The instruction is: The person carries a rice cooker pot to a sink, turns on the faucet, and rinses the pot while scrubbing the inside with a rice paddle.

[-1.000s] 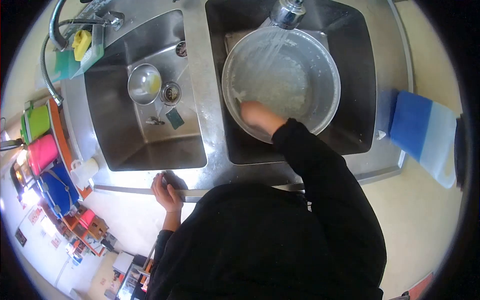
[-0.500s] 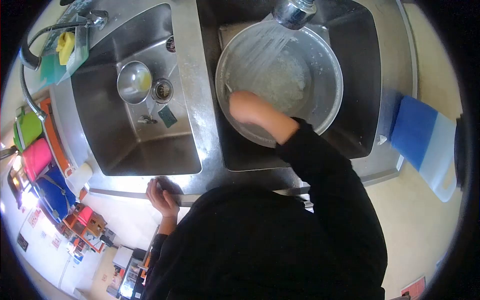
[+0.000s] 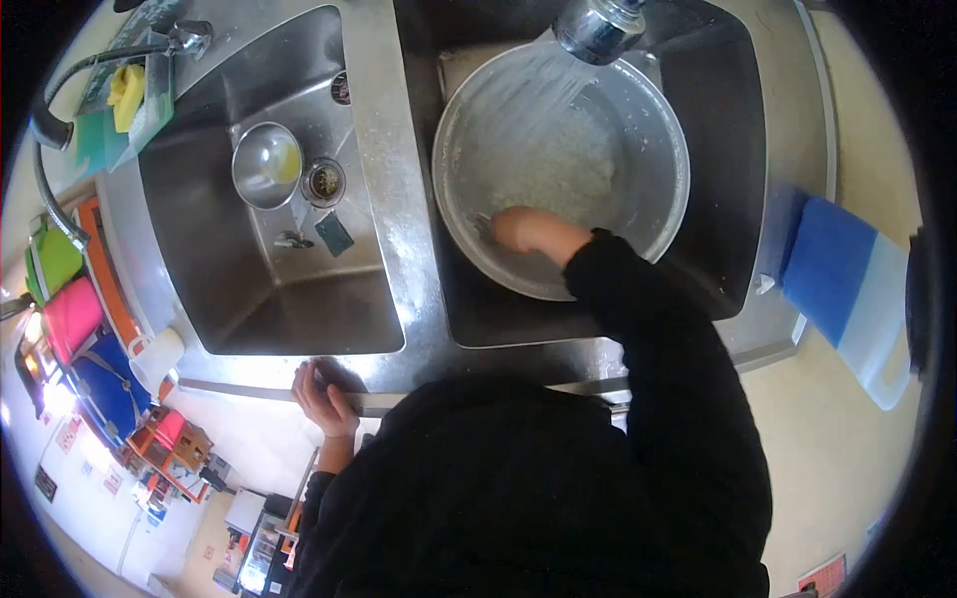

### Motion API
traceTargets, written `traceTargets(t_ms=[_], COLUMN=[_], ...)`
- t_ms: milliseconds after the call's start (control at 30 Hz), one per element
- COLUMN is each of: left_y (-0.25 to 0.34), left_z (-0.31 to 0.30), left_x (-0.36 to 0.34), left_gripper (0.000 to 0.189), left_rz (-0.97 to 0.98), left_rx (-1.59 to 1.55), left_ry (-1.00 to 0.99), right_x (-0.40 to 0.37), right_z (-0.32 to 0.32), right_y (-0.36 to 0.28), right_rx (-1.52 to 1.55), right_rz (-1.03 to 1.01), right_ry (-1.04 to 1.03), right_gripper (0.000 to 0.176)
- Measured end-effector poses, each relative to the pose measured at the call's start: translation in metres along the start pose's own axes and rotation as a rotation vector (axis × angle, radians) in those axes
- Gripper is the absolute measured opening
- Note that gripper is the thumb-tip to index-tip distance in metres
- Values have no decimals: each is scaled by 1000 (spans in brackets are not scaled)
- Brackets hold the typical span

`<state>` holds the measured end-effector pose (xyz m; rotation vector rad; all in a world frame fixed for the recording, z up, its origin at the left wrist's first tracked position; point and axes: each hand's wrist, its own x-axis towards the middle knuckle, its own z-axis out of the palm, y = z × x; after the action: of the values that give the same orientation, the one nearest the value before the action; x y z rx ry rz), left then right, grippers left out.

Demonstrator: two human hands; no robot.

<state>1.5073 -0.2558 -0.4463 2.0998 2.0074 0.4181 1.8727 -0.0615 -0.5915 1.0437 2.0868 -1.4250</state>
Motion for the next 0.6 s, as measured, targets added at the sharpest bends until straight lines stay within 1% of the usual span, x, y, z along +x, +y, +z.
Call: traceTargets(t_ms=[33,100,200,233,333,433,533,567,600], left_y=[-1,0,0,1,4,4,4,5,4], left_z=[1,-1,-1,-1,-1,-1,0,1,0], left_x=[2,-1,-1,-1,1,0,0,-1,-4], left_gripper=[41,43,43,43,43,43,43,43,43], left_rz=[-10,-21,-41,-44,-50,-61,-46,-50,-54], left_rx=[5,-7,-13,-7,-10,-6,-24,-20,-12], left_ry=[-7,-39,-39,-37,-26,-26,-11,-17,-25], right_x=[-10,-55,-91,-85,-77,-101,-70,-60,-61], right_z=[-13,-56,-56,-58,-61,-57,-19,-12,-21], right_y=[-7,-31,-70,-79,-62,-73,-72,-57,-57], right_rx=[55,176,33,89,252,159,205,190,182], right_rz=[14,54,34,130,126,79,144,73,95], right_ry=[-31,-115,-11,-44,113,51,225,304,239], right_gripper=[24,24,27,28,29,31,33,33,32])
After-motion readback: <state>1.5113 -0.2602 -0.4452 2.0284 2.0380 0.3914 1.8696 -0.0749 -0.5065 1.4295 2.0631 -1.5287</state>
